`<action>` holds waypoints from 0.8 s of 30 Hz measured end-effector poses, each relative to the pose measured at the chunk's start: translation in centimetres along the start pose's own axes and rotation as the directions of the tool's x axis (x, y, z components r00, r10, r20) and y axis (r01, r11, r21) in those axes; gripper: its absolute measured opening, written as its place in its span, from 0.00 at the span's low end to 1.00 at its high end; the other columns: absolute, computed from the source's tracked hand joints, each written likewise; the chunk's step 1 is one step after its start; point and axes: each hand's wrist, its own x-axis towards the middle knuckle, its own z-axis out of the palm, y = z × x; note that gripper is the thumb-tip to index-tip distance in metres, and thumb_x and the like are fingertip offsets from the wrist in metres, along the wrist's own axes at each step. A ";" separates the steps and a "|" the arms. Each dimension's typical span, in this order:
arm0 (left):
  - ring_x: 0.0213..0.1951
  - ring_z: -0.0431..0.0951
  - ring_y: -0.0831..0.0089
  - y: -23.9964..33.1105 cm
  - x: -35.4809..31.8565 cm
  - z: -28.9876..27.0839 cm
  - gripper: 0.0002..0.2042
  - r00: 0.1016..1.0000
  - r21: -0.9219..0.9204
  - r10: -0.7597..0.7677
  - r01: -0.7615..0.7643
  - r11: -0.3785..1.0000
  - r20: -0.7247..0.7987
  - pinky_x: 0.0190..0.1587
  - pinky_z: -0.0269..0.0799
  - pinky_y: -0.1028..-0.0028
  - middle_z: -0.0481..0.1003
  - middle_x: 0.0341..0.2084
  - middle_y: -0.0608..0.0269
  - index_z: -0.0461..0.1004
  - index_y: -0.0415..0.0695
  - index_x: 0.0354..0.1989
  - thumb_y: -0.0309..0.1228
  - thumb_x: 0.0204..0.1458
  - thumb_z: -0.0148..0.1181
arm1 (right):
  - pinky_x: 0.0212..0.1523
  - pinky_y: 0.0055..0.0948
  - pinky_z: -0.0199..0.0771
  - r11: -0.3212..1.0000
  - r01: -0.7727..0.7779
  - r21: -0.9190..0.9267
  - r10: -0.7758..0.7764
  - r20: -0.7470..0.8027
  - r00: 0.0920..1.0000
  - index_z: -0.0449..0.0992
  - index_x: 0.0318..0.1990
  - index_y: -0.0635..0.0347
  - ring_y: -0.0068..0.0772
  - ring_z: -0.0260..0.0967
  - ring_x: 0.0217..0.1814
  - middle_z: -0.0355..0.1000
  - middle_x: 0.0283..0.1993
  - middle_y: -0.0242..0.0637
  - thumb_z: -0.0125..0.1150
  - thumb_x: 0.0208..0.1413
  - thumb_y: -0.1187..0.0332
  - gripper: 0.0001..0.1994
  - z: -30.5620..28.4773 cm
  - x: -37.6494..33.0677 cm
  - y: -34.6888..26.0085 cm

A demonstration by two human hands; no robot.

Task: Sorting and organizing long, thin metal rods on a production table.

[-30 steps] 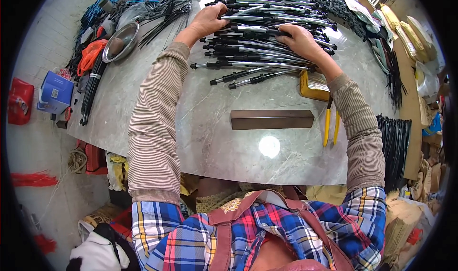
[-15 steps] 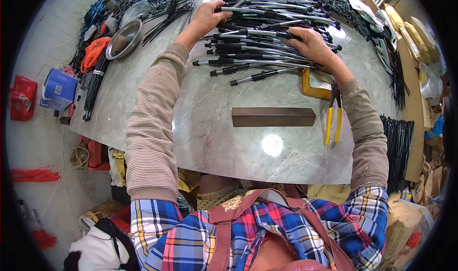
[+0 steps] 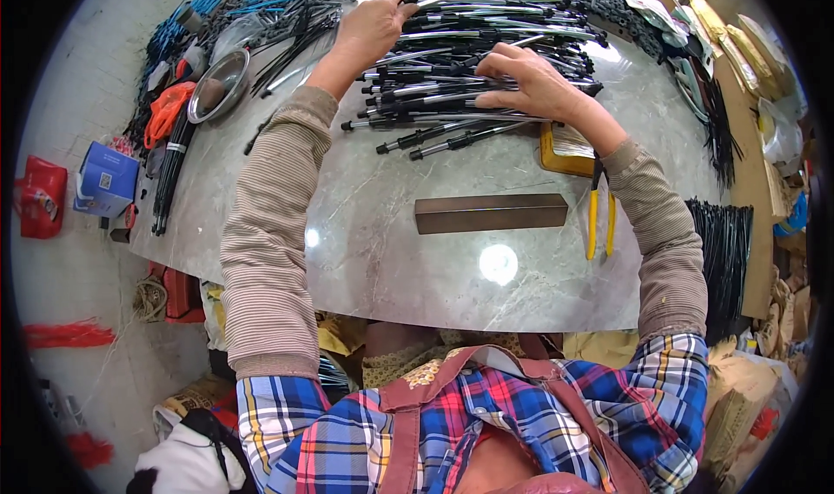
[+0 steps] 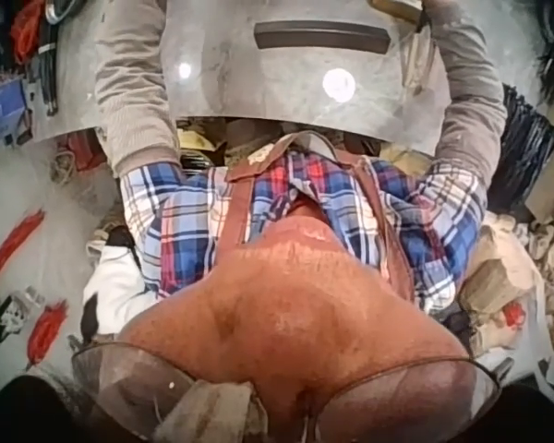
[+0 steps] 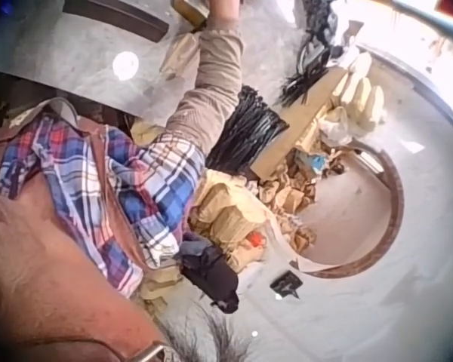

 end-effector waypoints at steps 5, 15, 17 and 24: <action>0.32 0.78 0.52 5.0 1.0 -0.8 0.13 0.972 0.265 0.198 -0.159 0.951 -0.128 0.35 0.73 0.56 0.77 0.31 0.53 0.71 0.41 0.42 0.40 0.60 0.54 | 0.44 0.35 0.69 0.925 0.049 -0.376 -0.145 -0.233 0.962 0.72 0.48 0.56 0.39 0.71 0.44 0.72 0.42 0.38 0.66 0.53 0.57 0.19 -2.7 1.0 -0.4; 0.46 0.74 0.61 11.1 3.8 6.6 0.17 0.868 0.321 0.495 -0.464 0.825 -0.018 0.45 0.69 0.63 0.75 0.39 0.58 0.72 0.40 0.47 0.41 0.57 0.56 | 0.46 0.37 0.70 0.891 -0.227 -0.392 0.080 -0.357 0.931 0.70 0.56 0.56 0.44 0.74 0.46 0.76 0.41 0.41 0.66 0.53 0.61 0.24 -3.0 -0.2 6.9; 0.48 0.73 0.62 10.3 2.6 8.4 0.18 0.901 0.286 0.430 -0.397 0.872 -0.060 0.46 0.67 0.65 0.74 0.39 0.58 0.72 0.40 0.48 0.41 0.57 0.57 | 0.45 0.35 0.71 0.905 -0.209 -0.370 0.051 -0.394 0.918 0.71 0.54 0.57 0.42 0.74 0.44 0.77 0.41 0.40 0.65 0.54 0.61 0.22 -4.0 -1.0 8.4; 0.47 0.73 0.63 10.6 1.8 8.4 0.15 0.913 0.093 0.399 -0.406 0.909 0.081 0.49 0.65 0.65 0.74 0.41 0.60 0.75 0.44 0.49 0.35 0.55 0.58 | 0.45 0.24 0.69 0.731 -0.296 0.614 0.680 -0.623 0.387 0.77 0.47 0.62 0.19 0.68 0.42 0.74 0.40 0.29 0.60 0.60 0.49 0.23 -7.3 -5.7 19.4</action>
